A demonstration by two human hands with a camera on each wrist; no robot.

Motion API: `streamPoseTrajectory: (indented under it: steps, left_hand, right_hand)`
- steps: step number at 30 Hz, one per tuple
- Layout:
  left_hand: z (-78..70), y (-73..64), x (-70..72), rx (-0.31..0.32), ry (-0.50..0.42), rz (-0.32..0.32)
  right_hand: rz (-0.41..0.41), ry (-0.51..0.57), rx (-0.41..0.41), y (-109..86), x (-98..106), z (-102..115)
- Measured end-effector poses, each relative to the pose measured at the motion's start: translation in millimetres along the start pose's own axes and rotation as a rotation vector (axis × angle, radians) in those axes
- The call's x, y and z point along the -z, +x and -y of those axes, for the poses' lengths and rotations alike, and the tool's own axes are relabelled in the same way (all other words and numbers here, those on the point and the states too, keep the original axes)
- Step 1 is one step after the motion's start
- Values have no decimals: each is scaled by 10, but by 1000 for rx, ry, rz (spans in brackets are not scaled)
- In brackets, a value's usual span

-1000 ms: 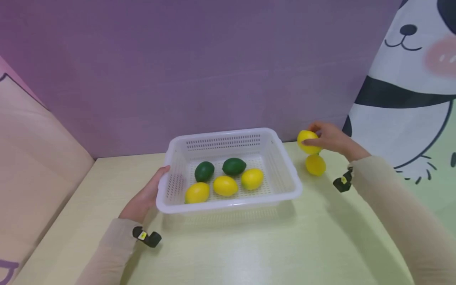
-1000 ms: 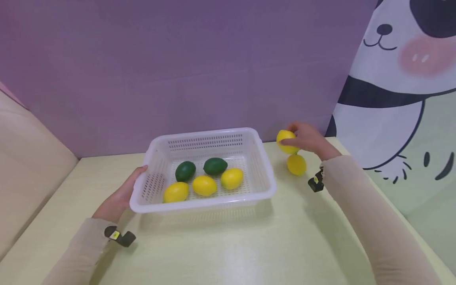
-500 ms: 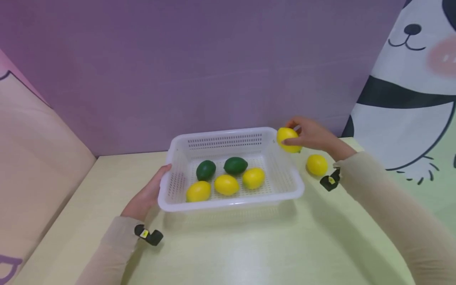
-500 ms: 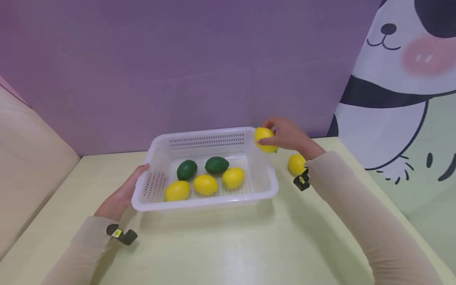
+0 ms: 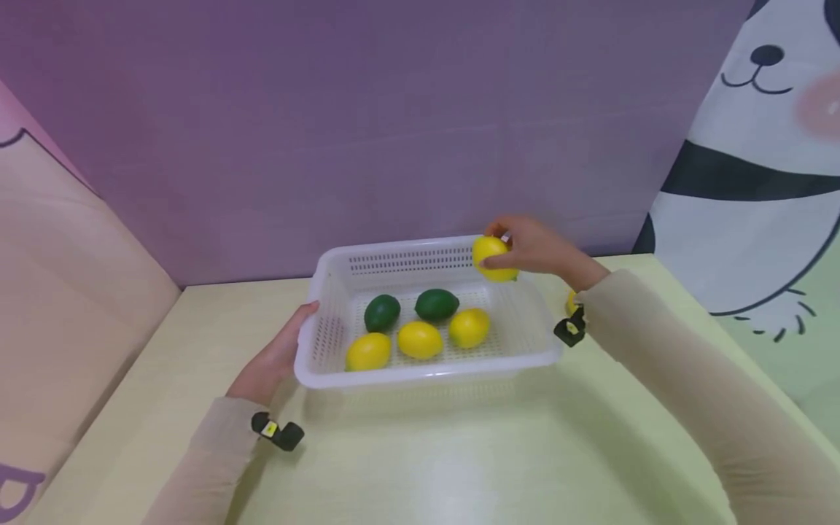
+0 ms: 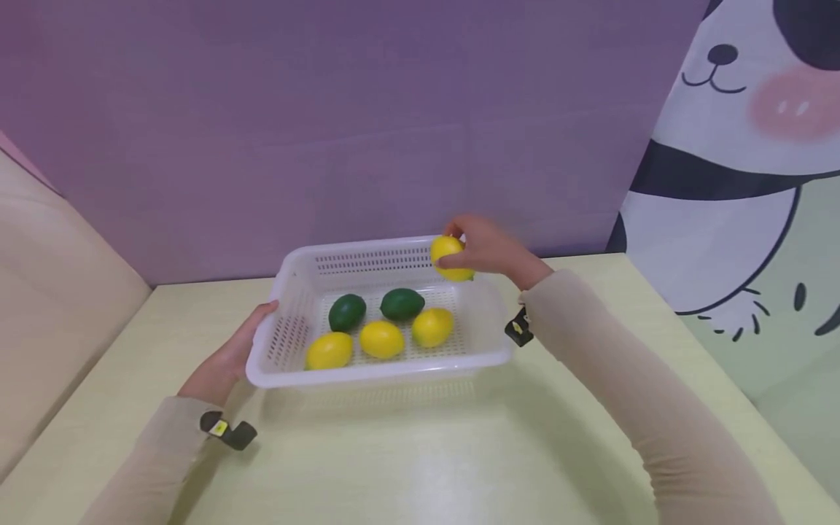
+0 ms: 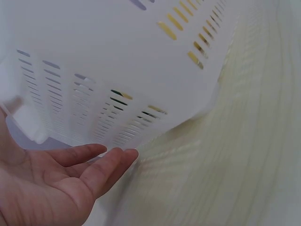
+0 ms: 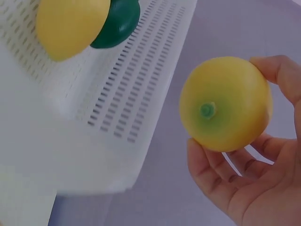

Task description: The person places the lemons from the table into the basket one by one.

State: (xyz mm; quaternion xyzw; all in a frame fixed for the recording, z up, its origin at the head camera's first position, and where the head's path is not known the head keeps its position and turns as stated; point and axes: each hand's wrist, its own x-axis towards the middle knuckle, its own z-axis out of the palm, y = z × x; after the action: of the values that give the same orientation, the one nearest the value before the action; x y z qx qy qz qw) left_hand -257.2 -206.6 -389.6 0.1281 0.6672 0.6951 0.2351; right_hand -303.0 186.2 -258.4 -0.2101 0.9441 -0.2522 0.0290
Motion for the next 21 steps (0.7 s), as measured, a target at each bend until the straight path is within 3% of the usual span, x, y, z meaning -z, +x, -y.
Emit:
streamPoseTrajectory:
  steps: [13,21]
  left_hand:
    - [1,-12,-40,37,5,-24]
    - [6,-26,-39,18,2,-11]
  right_hand:
    - [58,-1,-118,254,-320,47]
    - [104,-16,-126,352,-390,40]
